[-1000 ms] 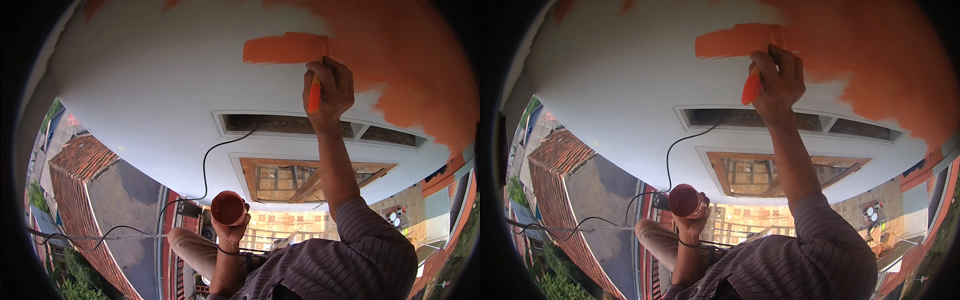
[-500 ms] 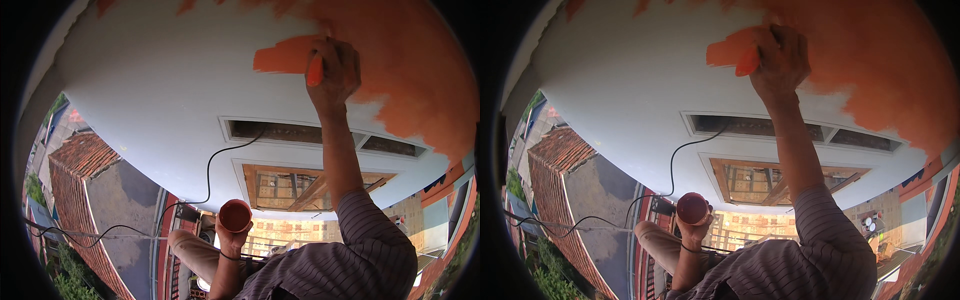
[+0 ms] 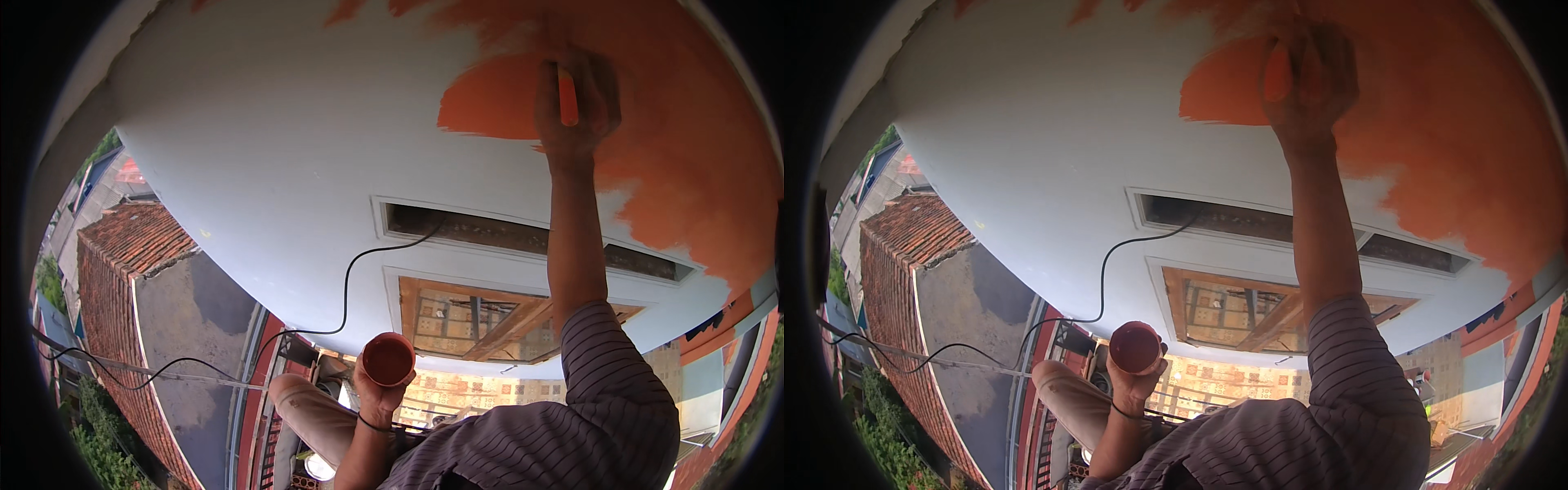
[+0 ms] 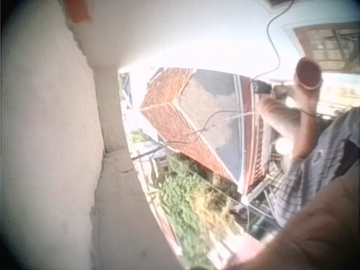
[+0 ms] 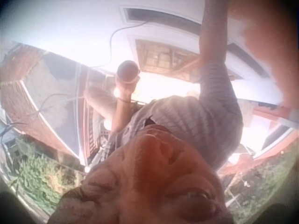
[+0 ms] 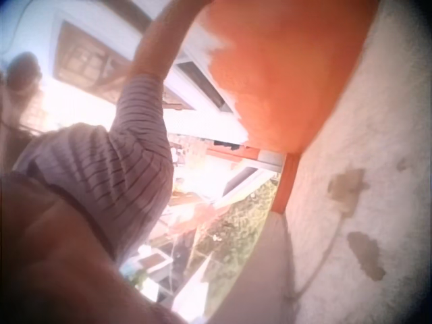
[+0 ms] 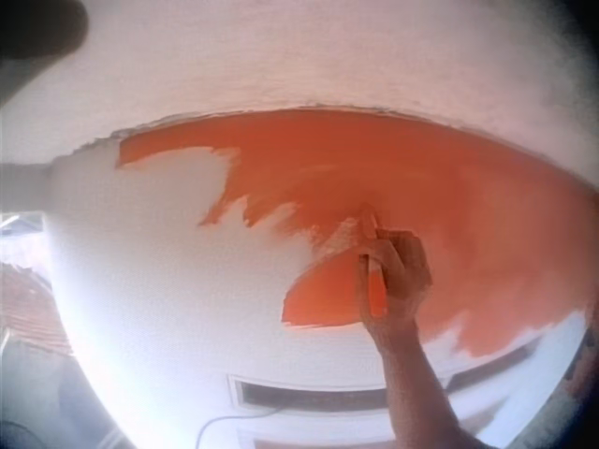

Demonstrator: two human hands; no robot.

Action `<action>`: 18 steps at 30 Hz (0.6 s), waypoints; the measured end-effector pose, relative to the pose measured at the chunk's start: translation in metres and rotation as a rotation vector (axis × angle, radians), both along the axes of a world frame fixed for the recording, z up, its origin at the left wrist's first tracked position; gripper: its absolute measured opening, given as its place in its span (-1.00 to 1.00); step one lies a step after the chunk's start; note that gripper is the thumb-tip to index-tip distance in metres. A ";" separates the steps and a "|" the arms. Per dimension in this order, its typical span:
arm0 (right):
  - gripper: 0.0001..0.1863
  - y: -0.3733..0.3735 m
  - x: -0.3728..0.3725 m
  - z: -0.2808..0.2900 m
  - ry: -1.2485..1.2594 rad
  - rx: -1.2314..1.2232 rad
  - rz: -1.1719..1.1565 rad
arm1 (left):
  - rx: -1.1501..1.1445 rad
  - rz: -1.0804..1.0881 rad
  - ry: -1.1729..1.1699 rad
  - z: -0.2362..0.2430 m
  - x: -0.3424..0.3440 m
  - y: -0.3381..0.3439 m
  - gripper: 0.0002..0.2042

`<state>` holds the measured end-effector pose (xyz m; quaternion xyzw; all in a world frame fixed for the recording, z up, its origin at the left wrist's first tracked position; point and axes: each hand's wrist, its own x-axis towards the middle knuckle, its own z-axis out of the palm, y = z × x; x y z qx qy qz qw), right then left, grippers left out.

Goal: The person paints a white ceiling with orange paint using a brush and a small container. They repeatedly dip the brush into the container and apply paint in broad strokes across the ceiling surface.

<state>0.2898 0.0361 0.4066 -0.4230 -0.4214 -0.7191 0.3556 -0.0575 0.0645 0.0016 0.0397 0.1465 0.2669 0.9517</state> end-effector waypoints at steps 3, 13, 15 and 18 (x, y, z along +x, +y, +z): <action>-0.77 0.040 -0.034 -0.044 -0.118 -0.404 -0.092 | 0.049 -0.050 -0.052 -0.003 0.003 0.001 -0.56; -0.75 -0.015 0.028 0.053 -0.044 -0.132 0.369 | 0.019 -0.035 -0.086 -0.003 0.000 0.002 -0.60; -0.75 -0.011 0.014 0.048 -0.087 -0.126 0.075 | 0.024 -0.038 -0.084 -0.002 -0.001 0.002 -0.60; -0.82 0.024 -0.025 -0.012 -0.128 -0.482 -0.170 | 0.008 -0.044 -0.071 0.001 0.001 0.000 -0.59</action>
